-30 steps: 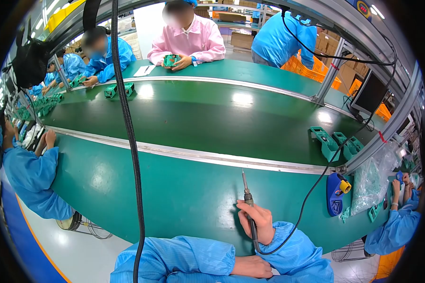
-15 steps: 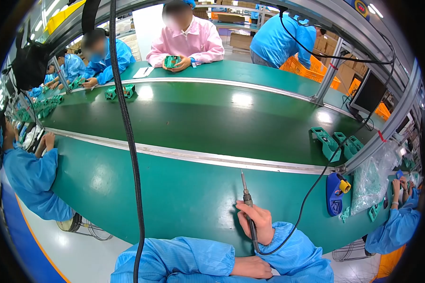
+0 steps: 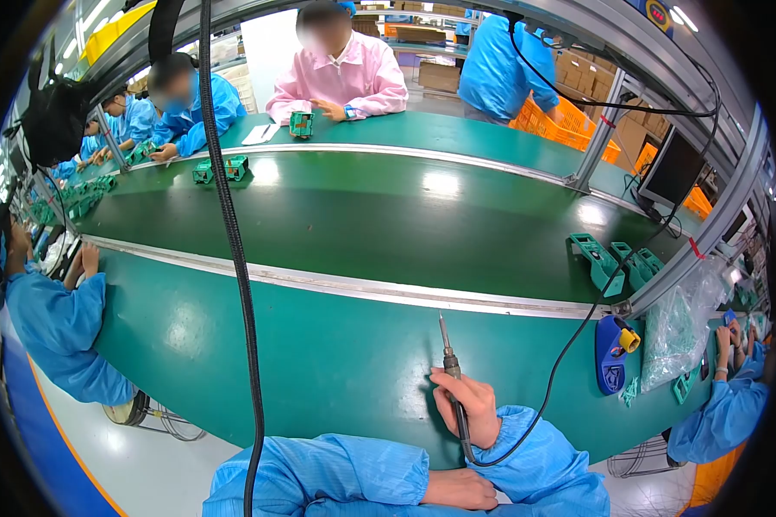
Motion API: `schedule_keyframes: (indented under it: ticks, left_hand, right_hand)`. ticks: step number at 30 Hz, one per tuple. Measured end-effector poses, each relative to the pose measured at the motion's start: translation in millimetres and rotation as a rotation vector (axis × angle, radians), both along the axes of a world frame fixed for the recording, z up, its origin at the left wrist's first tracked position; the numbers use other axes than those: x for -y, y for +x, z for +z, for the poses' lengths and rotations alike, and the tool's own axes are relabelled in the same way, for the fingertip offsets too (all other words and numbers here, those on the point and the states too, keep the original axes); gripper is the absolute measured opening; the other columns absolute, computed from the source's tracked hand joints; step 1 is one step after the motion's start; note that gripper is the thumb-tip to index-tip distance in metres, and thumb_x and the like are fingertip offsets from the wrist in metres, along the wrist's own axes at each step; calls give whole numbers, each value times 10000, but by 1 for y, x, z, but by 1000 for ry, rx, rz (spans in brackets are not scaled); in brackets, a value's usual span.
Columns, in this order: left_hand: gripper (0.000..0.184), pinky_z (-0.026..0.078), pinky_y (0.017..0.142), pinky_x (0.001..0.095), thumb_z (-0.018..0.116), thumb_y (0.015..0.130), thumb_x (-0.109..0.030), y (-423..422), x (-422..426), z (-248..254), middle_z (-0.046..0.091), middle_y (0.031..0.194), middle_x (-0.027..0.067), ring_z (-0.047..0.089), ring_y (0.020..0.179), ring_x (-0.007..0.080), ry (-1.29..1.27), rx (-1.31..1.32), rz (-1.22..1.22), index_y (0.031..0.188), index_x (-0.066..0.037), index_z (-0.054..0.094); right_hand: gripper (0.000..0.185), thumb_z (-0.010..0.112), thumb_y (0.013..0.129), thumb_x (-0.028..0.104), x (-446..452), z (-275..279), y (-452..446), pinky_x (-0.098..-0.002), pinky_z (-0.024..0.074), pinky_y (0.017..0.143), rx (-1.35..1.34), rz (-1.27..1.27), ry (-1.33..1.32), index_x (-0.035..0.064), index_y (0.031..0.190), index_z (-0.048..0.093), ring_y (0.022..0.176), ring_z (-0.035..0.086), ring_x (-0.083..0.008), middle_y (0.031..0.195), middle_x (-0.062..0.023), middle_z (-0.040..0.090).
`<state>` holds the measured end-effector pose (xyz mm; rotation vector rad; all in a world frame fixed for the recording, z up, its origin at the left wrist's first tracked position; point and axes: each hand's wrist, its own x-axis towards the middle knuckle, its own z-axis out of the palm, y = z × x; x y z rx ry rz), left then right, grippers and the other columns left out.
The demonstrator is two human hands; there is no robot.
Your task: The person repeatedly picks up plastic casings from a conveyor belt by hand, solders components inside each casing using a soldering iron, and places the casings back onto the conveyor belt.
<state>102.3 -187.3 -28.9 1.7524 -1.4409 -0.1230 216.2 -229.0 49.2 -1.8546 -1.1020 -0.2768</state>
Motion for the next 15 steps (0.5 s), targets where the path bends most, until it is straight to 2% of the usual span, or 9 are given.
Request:
schedule_keyframes:
  ticks: [15]
  left_hand:
    - [190, 530, 762, 395, 566, 867, -211, 2, -2, 6, 611, 910, 117, 649, 912, 291, 0, -1, -16, 984, -64, 594]
  right_hand:
    - [300, 708, 788, -55, 0, -2, 0, -354, 547, 570, 3, 5, 7, -4, 1082, 671, 640, 691, -306, 887, -188, 712]
